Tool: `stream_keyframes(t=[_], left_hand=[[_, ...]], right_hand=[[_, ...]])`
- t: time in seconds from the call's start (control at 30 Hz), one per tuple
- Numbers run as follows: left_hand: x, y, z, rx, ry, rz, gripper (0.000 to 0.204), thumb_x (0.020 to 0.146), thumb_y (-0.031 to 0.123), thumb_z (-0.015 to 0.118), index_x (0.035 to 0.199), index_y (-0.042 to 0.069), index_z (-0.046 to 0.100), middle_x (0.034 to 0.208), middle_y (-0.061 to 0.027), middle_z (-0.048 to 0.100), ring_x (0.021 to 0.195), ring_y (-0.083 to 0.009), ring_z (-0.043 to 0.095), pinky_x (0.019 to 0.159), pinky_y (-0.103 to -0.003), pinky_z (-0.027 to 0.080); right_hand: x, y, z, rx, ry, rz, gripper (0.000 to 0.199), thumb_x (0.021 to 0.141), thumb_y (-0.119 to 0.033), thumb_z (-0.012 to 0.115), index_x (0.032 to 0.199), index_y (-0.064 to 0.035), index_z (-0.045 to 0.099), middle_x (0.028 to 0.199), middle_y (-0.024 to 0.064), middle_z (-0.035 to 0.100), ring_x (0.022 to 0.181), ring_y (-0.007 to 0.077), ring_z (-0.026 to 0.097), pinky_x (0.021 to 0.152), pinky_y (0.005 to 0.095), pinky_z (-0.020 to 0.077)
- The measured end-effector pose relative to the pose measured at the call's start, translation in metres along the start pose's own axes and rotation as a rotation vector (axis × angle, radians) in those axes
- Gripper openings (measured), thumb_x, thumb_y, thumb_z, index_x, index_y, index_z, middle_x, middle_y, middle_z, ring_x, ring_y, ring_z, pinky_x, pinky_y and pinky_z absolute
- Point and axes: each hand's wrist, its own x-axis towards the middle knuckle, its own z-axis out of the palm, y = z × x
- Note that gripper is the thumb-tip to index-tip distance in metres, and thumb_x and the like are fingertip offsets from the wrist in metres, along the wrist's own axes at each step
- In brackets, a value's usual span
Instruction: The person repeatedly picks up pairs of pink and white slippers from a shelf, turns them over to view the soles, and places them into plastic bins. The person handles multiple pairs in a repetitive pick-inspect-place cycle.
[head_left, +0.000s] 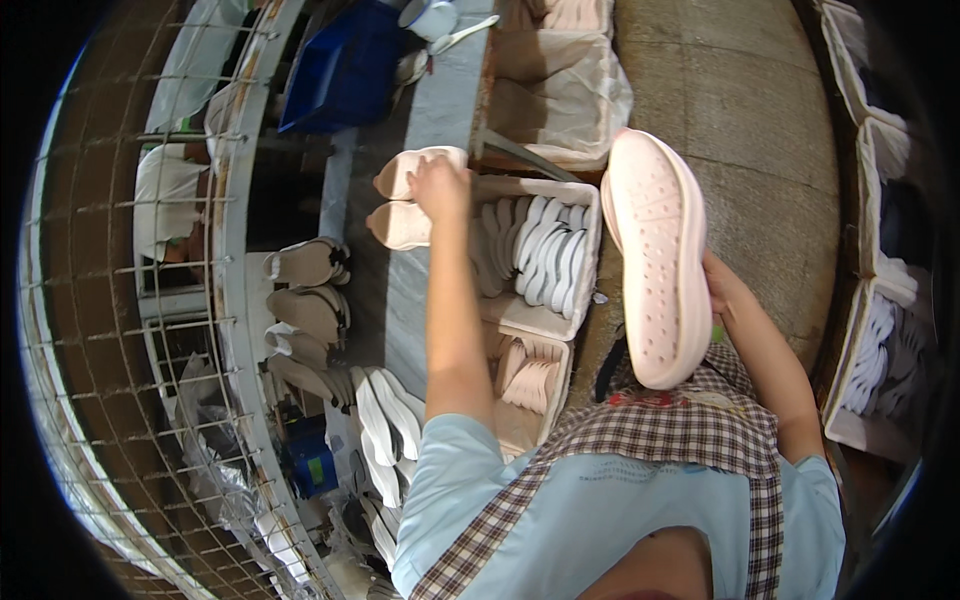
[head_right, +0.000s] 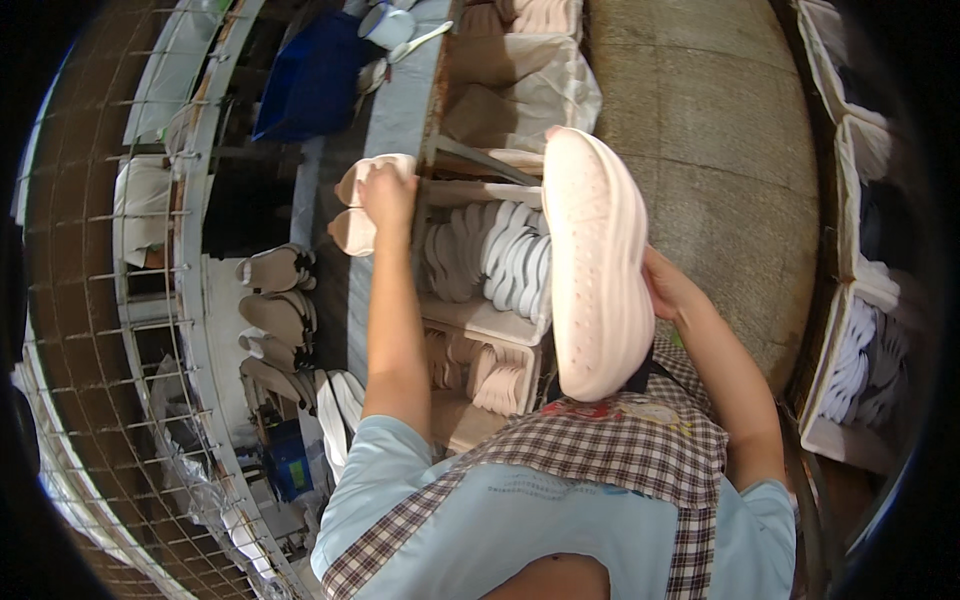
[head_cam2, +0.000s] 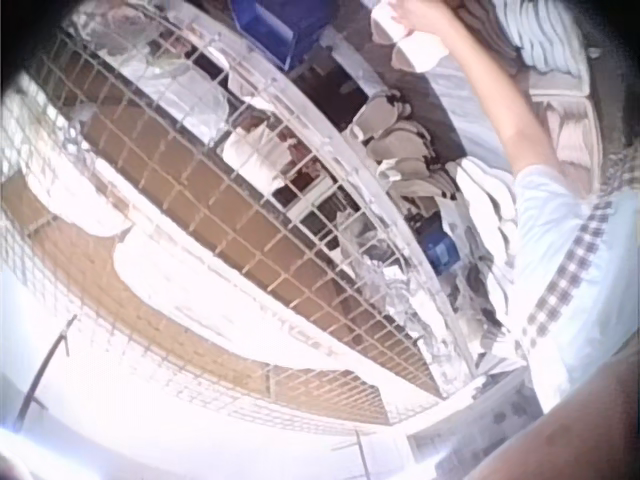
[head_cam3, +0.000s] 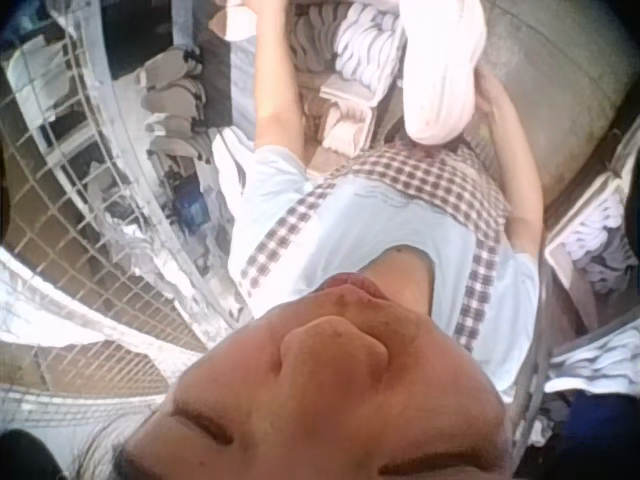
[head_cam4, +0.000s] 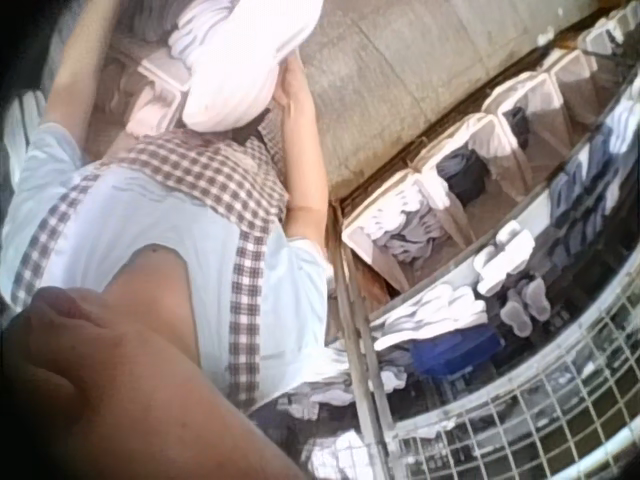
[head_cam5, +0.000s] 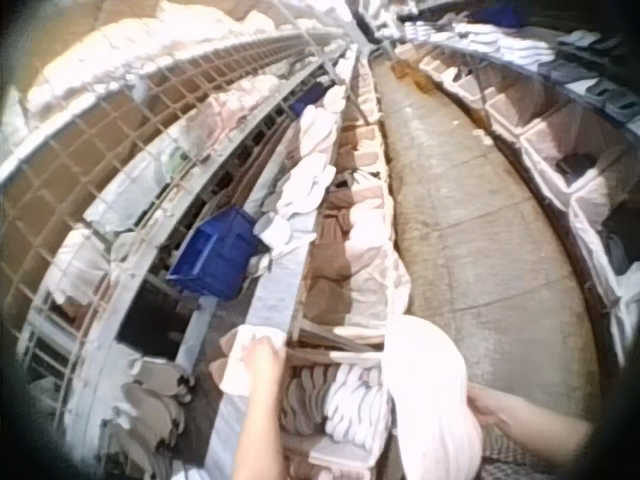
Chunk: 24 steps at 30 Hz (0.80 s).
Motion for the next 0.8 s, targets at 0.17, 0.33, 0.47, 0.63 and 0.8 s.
stream_keyframes(t=[0.17,0.33,0.47,0.63,0.8], left_hand=[[-0.056,0.040,-0.075,-0.807,0.247,-0.009,0.053,0.074,0.013,0.071,0.120,-0.005,0.050,0.105,-0.0201,0.061,0.095,-0.0317,0.060,0.077,-0.037,0.049],[-0.176,0.123,-0.155,-0.940,0.296,0.556,0.052,0.068,0.014,0.077,0.109,-0.008,0.053,0.109,-0.0249,0.059,0.090,-0.0307,0.063,0.074,-0.035,0.052],[-0.216,0.171,-0.182,-1.109,-0.043,0.629,0.037,0.064,0.020,0.081,0.083,0.000,0.058,0.112,-0.0223,0.058,0.104,-0.0353,0.059,0.083,-0.038,0.050],[-0.234,0.167,-0.171,-1.369,-0.265,0.701,0.042,0.067,0.030,0.079,0.095,0.004,0.059,0.112,-0.0160,0.060,0.108,-0.0318,0.057,0.091,-0.042,0.045],[-0.256,0.122,-0.109,-0.898,-0.367,0.362,0.081,0.057,0.037,0.084,0.124,0.012,0.047,0.145,-0.0219,0.024,0.136,-0.0398,0.018,0.108,-0.054,0.022]], right_hand=[[-0.003,-0.012,-0.007,-0.042,0.001,-0.018,0.056,0.092,-0.033,0.053,0.137,-0.0065,0.033,0.128,0.0140,0.051,0.111,0.0222,0.056,0.093,0.0384,0.0490],[-0.010,-0.019,-0.018,-0.068,-0.099,-0.034,0.059,0.091,-0.036,0.054,0.139,-0.0080,0.031,0.130,0.0142,0.050,0.115,0.0229,0.053,0.096,0.0386,0.0473],[-0.020,-0.024,-0.033,-0.115,-0.046,0.150,0.054,0.091,-0.039,0.052,0.130,-0.0022,0.045,0.125,0.0167,0.054,0.111,0.0236,0.056,0.095,0.0377,0.0470],[-0.038,-0.024,-0.039,-0.143,0.038,0.435,0.050,0.087,-0.032,0.059,0.122,0.0028,0.052,0.116,0.0196,0.059,0.100,0.0242,0.062,0.088,0.0377,0.0516],[-0.057,0.003,-0.024,-0.204,0.170,0.728,0.041,0.086,-0.026,0.062,0.113,0.0053,0.059,0.105,0.0201,0.064,0.084,0.0207,0.067,0.074,0.0339,0.0569]])
